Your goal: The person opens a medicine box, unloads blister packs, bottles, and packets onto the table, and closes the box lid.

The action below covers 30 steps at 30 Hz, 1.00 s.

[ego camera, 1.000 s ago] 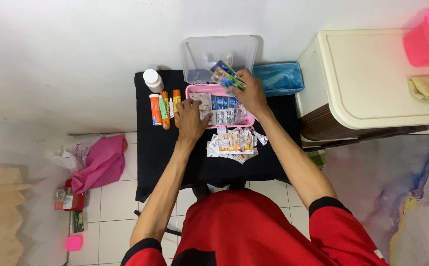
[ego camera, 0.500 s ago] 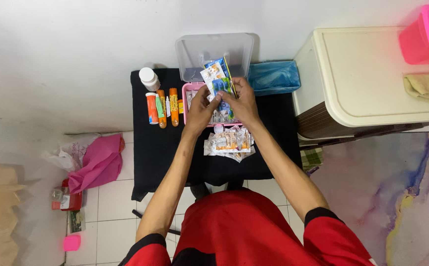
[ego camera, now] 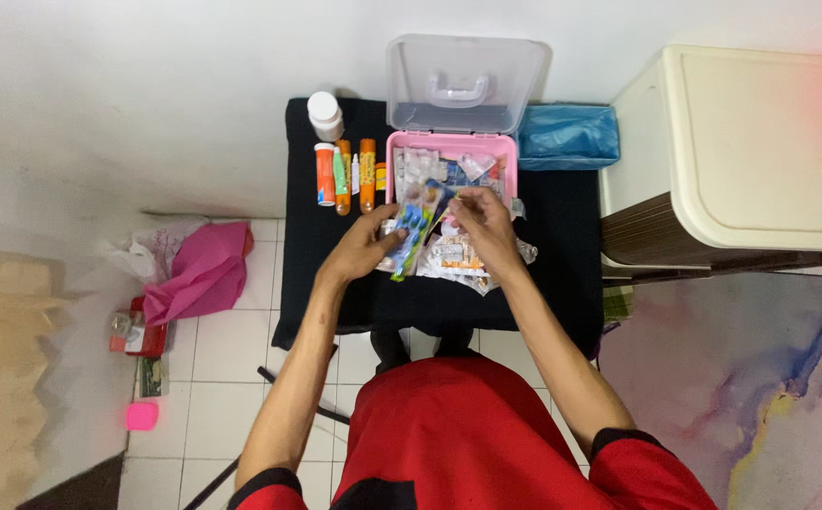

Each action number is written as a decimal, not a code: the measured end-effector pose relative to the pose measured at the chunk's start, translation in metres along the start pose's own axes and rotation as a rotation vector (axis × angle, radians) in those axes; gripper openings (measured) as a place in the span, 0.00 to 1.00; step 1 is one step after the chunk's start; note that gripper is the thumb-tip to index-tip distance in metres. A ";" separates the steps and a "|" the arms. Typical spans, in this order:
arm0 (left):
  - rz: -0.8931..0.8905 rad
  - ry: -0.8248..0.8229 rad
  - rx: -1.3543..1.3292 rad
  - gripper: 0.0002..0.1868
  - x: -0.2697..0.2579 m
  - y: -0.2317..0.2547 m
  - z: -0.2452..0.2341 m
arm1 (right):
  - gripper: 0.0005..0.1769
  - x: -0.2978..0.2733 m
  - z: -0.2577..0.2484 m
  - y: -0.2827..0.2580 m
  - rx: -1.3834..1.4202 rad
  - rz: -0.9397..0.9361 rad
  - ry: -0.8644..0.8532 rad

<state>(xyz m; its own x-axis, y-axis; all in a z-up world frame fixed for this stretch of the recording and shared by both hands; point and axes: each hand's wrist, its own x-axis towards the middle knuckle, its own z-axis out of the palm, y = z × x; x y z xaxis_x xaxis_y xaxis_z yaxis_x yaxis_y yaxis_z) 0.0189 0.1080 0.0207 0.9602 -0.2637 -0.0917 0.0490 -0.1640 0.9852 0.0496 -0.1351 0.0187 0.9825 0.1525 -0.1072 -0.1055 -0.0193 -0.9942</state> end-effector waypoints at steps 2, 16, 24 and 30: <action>0.025 -0.055 0.140 0.23 -0.011 -0.006 -0.012 | 0.11 -0.007 -0.002 0.007 0.007 0.017 0.026; -0.107 0.002 0.460 0.25 -0.008 -0.020 -0.011 | 0.12 -0.025 -0.001 0.021 -0.230 -0.126 0.118; 0.199 0.305 0.519 0.16 -0.016 0.000 -0.001 | 0.11 -0.023 0.003 0.005 -0.457 -0.254 0.089; -0.040 0.368 0.349 0.12 0.015 0.018 0.008 | 0.14 0.019 0.004 0.004 -0.593 -0.249 0.044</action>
<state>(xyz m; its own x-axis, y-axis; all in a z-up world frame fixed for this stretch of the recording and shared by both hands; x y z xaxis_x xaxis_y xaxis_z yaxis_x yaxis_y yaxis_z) 0.0320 0.0939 0.0355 0.9958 0.0913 -0.0093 0.0532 -0.4917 0.8692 0.0670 -0.1282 0.0127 0.9733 0.1823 0.1392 0.2168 -0.5331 -0.8178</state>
